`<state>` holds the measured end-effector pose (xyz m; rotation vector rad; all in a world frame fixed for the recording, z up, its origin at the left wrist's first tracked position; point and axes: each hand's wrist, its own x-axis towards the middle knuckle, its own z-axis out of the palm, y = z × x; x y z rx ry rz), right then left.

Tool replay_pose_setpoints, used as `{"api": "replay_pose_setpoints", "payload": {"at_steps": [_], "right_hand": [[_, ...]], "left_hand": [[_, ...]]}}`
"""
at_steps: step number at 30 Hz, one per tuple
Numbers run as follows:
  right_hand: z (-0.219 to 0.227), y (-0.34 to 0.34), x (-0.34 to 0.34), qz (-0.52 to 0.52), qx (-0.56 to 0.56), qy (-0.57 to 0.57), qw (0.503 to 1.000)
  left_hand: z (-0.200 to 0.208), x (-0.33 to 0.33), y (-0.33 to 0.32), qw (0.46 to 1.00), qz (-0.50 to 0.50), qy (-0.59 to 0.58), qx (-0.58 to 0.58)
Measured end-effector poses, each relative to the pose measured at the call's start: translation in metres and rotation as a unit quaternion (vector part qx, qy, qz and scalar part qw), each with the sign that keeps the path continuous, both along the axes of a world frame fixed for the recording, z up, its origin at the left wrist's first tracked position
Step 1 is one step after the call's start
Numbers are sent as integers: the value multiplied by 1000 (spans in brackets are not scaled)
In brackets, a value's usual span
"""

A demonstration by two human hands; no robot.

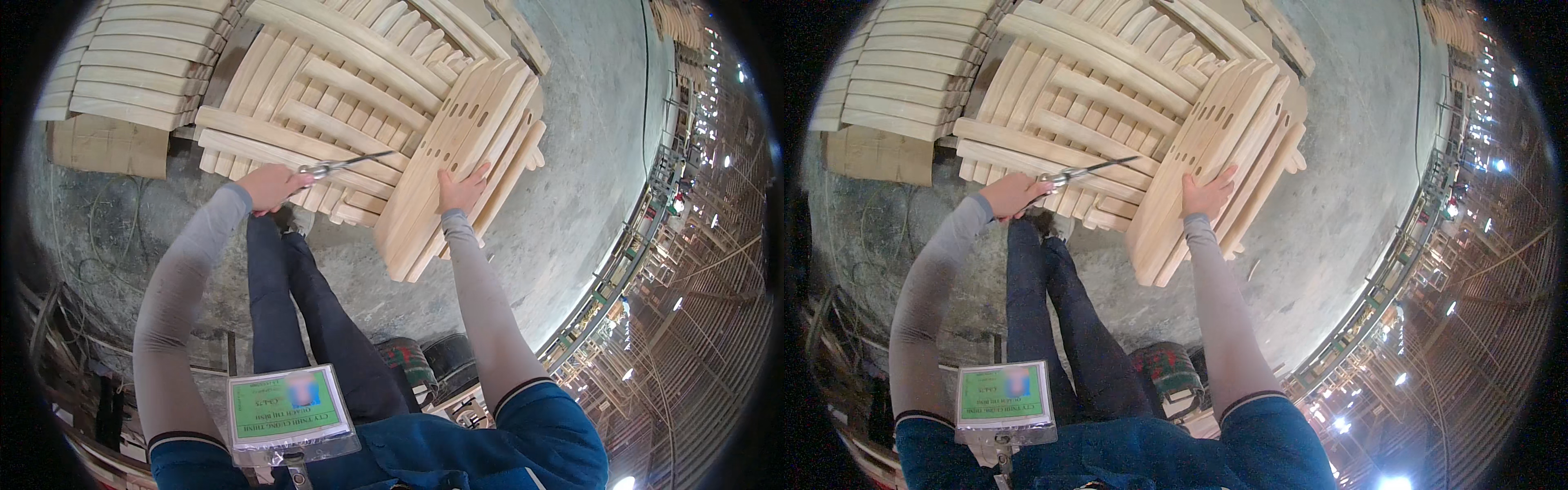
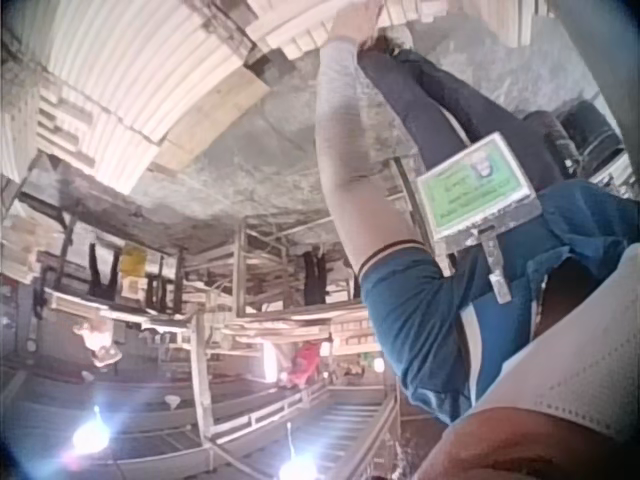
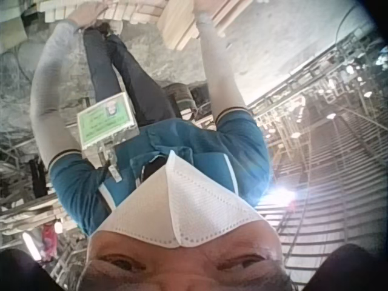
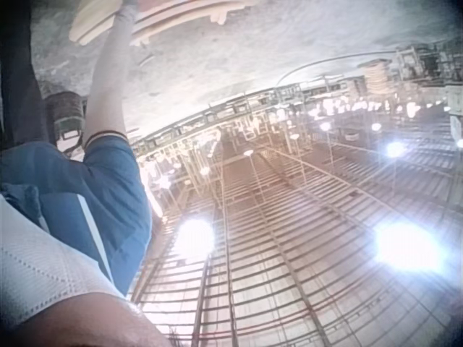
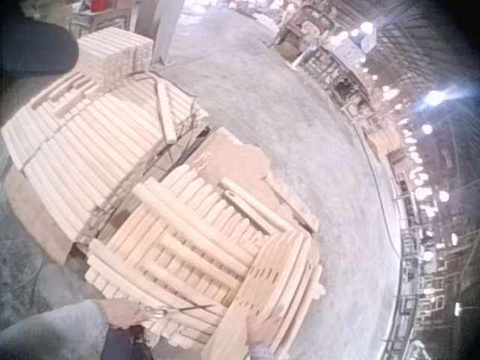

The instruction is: The person stacks wooden planks with holes on a table. They pick up planks from a pile, align them, and place them on top of other planks. The person also uses a tool to adjust the planks.

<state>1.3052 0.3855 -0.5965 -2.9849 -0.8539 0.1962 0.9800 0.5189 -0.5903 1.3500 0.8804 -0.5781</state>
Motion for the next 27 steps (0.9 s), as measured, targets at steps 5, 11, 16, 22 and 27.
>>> {"api": "replay_pose_setpoints", "payload": {"at_steps": [5, 11, 16, 22, 27], "right_hand": [[0, 0, -1, -4, 5, 8, 1000], [8, 9, 4, 1, -6, 44, 999], [8, 28, 9, -24, 1, 9, 1000], [4, 33, 7, -42, -6, -5, 999], [3, 32, 9, -31, -17, -18, 999]], "left_hand": [[17, 45, 46, 992, -119, -30, 20], [24, 88, 95, 991, -132, 3, 39], [10, 106, 130, 999, -53, 4, 5], [-16, 126, 140, 997, -76, -5, -20], [-18, 97, 137, 988, -139, -40, -51]]}}
